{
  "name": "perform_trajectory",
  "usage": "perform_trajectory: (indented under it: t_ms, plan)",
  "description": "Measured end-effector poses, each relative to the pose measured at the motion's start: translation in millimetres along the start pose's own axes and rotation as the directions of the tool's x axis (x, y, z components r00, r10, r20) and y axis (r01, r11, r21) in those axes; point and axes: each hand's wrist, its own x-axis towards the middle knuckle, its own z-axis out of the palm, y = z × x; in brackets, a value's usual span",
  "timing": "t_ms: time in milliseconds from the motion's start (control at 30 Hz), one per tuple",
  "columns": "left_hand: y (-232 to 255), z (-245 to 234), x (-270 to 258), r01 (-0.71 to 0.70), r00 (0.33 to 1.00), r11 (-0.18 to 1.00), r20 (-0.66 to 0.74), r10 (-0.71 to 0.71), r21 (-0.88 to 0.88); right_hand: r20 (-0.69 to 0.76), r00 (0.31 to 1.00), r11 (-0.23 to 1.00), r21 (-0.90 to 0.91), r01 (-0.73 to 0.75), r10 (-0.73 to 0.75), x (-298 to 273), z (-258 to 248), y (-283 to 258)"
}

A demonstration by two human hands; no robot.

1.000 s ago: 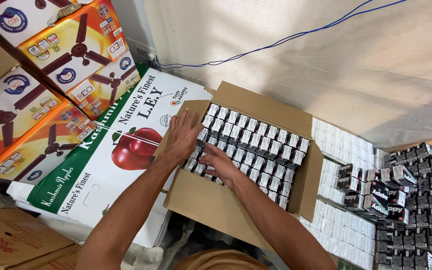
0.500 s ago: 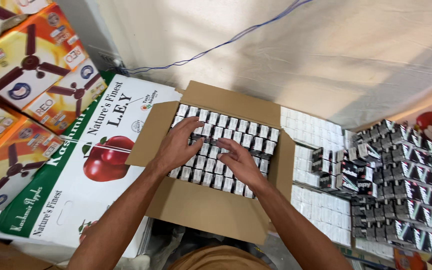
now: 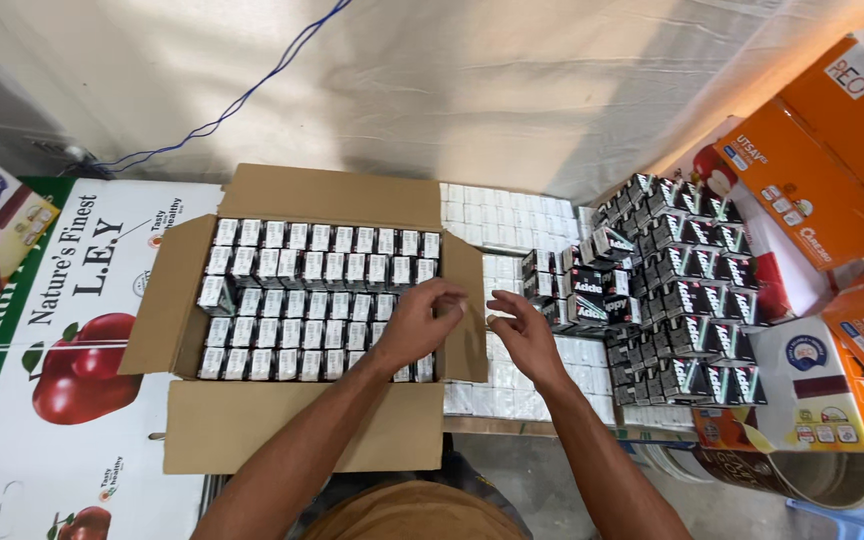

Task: The person packs small rectangular boxes into a larger cardboard box. They pick up the small boxes from a stack on the right and place them into the larger box, arranging them in neat rows.

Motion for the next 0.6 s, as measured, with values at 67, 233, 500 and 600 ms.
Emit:
perform_trajectory:
  t_ms: [67,233,500,600]
  plan:
    - [-12,31,9,0.028,0.999,0.999,0.024,-0.028,0.016,-0.024,1.0,1.0,0.005,-0.01,0.011,-2,-19,17]
    - [7,85,30,0.038,0.999,0.999,0.004,-0.038,0.01,-0.131,0.991,0.999,0.014,-0.034,0.035,1,-65,31]
    - [-20,162,126,-0.116,0.99,0.984,-0.059,0.124,0.135,-0.444,0.895,0.992,0.097,0.082,-0.031,16,-127,-15]
    - [-26,184,163,-0.095,0.993,0.966,-0.047,0.109,0.242,-0.47,0.881,0.993,0.062,0.097,-0.056,36,-148,-1]
